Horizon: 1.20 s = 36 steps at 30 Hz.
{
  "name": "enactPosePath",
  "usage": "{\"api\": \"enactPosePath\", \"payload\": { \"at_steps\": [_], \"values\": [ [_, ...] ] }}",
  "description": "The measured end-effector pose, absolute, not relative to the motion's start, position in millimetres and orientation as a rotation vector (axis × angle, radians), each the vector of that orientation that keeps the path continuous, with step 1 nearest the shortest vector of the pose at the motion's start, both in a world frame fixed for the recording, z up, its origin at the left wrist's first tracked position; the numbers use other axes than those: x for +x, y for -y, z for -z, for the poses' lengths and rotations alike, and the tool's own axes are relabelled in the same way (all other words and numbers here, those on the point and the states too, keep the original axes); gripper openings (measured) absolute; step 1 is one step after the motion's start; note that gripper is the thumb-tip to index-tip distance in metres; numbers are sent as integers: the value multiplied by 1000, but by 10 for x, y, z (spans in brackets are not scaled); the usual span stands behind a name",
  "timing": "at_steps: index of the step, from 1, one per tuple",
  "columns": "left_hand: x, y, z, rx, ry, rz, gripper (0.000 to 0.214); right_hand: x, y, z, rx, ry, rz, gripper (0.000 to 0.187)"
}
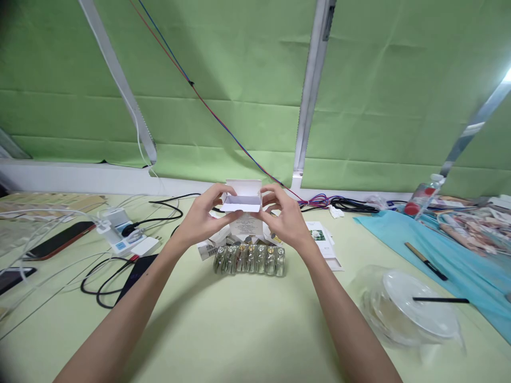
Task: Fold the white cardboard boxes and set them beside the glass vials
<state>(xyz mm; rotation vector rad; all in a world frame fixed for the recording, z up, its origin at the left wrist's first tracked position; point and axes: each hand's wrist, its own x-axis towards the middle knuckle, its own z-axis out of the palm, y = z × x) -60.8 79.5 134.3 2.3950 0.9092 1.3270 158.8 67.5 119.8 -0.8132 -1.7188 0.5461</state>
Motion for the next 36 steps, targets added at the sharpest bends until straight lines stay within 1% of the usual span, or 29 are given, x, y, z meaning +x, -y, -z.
{"api": "enactPosePath", "payload": {
  "at_steps": [16, 20, 29, 33, 36],
  "values": [
    [-626, -792, -1373, 2439, -963, -1286, 20, 1597, -697, -1165, -827, 1746, -567, 40],
    [-636, -807, -1363, 2426, -966, -1282, 20, 1590, -695, -1160, -836, 1726, -589, 44],
    [-643, -822, -1345, 2390, -985, -1310, 26, 1582, -730, -1134, -834, 1686, -634, 56],
    [-633, -825, -1346, 2366, -985, -1324, 31, 1583, -740, -1119, -823, 1680, -621, 57],
    [-617, -836, -1329, 2327, -971, -1341, 38, 1582, -744, -1116, -816, 1676, -619, 56]
  ]
}}
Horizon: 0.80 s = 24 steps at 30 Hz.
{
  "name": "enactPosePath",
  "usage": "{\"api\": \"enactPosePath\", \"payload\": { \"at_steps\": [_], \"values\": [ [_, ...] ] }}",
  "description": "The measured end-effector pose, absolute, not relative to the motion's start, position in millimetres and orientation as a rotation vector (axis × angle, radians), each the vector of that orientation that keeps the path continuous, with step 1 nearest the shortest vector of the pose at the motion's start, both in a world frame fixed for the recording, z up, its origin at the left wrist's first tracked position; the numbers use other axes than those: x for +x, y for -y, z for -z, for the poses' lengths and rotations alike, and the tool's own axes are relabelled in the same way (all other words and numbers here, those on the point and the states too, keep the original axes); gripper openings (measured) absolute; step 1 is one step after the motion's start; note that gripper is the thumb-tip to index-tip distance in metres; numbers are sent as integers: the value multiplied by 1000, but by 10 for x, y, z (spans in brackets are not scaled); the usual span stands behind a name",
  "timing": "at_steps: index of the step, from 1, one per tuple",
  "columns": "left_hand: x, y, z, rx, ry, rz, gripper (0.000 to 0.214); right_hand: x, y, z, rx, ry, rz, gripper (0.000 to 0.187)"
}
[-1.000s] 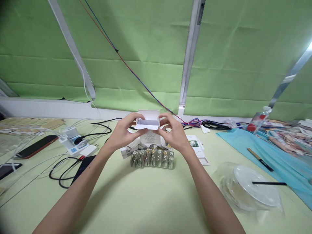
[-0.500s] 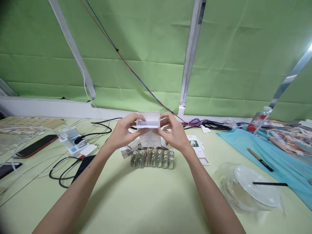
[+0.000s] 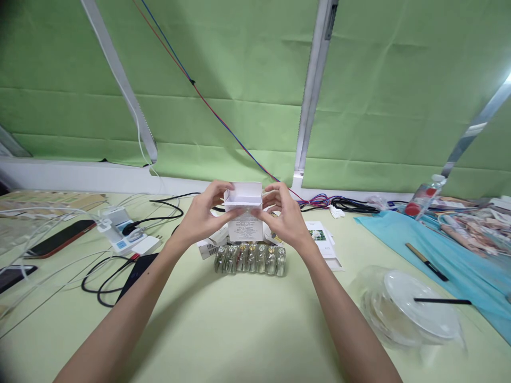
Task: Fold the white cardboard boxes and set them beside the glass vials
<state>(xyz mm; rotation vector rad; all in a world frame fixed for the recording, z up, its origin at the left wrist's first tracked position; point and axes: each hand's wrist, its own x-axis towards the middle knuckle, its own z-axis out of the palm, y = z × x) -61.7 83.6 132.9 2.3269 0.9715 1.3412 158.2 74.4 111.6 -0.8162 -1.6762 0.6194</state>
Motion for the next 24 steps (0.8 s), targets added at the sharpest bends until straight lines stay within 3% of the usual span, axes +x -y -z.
{"api": "enactPosePath", "payload": {
  "at_steps": [5, 24],
  "values": [
    [-583, -870, -1280, 2235, -915, -1426, 49, 1578, -742, -1132, -802, 1665, -618, 53],
    [-574, -915, -1232, 2171, -861, -1489, 47, 1557, -745, -1117, -760, 1629, -621, 48]
  ]
}}
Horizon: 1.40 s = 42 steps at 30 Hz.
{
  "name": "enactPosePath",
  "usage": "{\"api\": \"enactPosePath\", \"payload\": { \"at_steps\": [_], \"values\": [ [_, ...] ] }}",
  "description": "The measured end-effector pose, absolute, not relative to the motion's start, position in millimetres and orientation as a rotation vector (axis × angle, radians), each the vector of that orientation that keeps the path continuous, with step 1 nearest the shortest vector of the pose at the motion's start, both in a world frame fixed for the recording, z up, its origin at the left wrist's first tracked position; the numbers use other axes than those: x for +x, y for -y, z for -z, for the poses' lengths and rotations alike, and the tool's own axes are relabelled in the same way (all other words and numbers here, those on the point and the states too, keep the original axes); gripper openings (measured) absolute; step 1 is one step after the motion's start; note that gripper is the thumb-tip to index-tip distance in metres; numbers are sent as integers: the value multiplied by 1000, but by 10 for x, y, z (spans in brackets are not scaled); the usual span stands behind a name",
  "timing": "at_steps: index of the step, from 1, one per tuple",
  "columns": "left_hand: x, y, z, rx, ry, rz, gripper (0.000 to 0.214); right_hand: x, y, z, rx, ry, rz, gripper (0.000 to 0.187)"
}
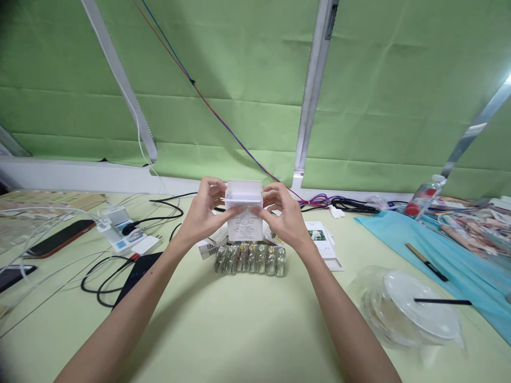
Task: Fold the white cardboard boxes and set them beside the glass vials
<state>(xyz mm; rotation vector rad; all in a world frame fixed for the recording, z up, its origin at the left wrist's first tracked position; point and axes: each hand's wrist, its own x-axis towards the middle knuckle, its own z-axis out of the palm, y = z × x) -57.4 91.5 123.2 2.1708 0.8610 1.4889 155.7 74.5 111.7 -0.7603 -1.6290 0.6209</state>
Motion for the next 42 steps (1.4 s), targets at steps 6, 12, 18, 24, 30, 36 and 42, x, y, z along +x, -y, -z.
{"api": "enactPosePath", "payload": {
  "at_steps": [6, 12, 18, 24, 30, 36, 42],
  "values": [
    [-582, -882, -1256, 2245, -862, -1438, 46, 1571, -752, -1099, -749, 1688, -597, 51],
    [-587, -878, -1257, 2322, -902, -1418, 30, 1569, -752, -1098, -758, 1695, -579, 44],
    [-564, -892, -1235, 2270, -929, -1440, 32, 1565, -754, -1100, -766, 1663, -593, 46],
    [-551, -910, -1226, 2250, -944, -1443, 33, 1565, -782, -1069, -782, 1634, -610, 47],
    [-633, -892, -1291, 2177, -872, -1284, 41, 1570, -783, -1086, -797, 1608, -595, 53],
    [-788, -859, -1410, 2059, -727, -1160, 52, 1573, -797, -1077, -774, 1596, -568, 62],
    [-869, -873, -1481, 1965, -815, -1230, 33, 1523, -802, -1029, -772, 1597, -571, 61]
  ]
}}
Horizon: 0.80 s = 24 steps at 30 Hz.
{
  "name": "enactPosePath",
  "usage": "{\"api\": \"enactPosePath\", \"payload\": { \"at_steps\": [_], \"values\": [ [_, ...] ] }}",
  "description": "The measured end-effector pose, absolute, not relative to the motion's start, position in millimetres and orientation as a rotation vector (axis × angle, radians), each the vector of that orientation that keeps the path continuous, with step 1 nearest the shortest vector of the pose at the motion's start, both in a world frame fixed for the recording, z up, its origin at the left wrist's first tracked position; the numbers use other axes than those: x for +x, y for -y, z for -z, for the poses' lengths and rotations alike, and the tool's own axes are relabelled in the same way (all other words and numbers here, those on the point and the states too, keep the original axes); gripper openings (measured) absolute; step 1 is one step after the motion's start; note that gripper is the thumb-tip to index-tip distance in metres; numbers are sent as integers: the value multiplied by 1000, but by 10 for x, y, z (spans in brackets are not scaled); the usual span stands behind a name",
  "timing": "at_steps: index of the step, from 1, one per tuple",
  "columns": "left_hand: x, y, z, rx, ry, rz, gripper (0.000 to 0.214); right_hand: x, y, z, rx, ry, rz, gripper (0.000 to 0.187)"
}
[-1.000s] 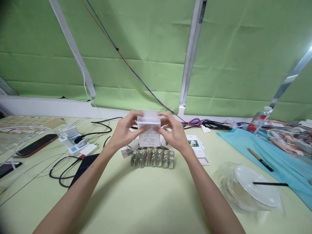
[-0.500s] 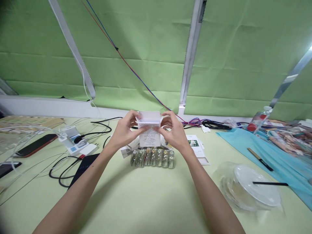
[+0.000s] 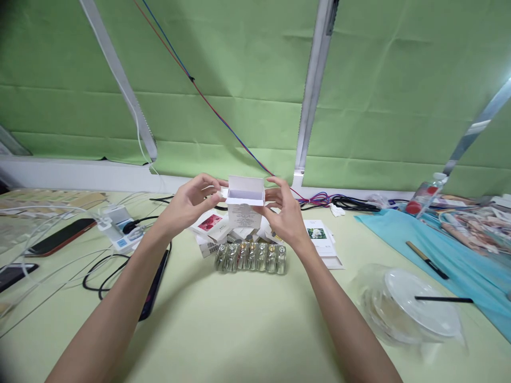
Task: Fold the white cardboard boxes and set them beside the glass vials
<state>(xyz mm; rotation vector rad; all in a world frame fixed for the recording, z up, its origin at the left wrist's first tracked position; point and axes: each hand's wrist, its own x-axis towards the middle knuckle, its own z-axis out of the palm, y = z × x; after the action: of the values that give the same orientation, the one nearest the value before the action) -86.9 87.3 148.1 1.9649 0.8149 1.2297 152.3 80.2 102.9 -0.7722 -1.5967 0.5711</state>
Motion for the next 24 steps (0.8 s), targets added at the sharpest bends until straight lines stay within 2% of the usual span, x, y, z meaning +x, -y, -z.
{"api": "enactPosePath", "payload": {
  "at_steps": [6, 11, 14, 18, 20, 24],
  "values": [
    [-820, -887, -1464, 1971, -961, -1299, 38, 1491, -828, -979, -772, 1595, -597, 62],
    [-931, -881, -1494, 2008, -840, -1185, 37, 1496, -848, -953, -776, 1577, -590, 64],
    [-1037, -867, -1521, 2127, -747, -997, 54, 1500, -854, -946, -780, 1576, -596, 63],
    [-1071, -889, -1493, 2271, -912, -949, 75, 1485, -854, -940, -771, 1583, -619, 61],
    [-1047, -913, -1464, 2377, -977, -934, 72, 1468, -847, -938, -757, 1590, -630, 58],
    [-993, -926, -1448, 2497, -1025, -873, 43, 1432, -830, -930, -734, 1603, -658, 55]
  ]
}}
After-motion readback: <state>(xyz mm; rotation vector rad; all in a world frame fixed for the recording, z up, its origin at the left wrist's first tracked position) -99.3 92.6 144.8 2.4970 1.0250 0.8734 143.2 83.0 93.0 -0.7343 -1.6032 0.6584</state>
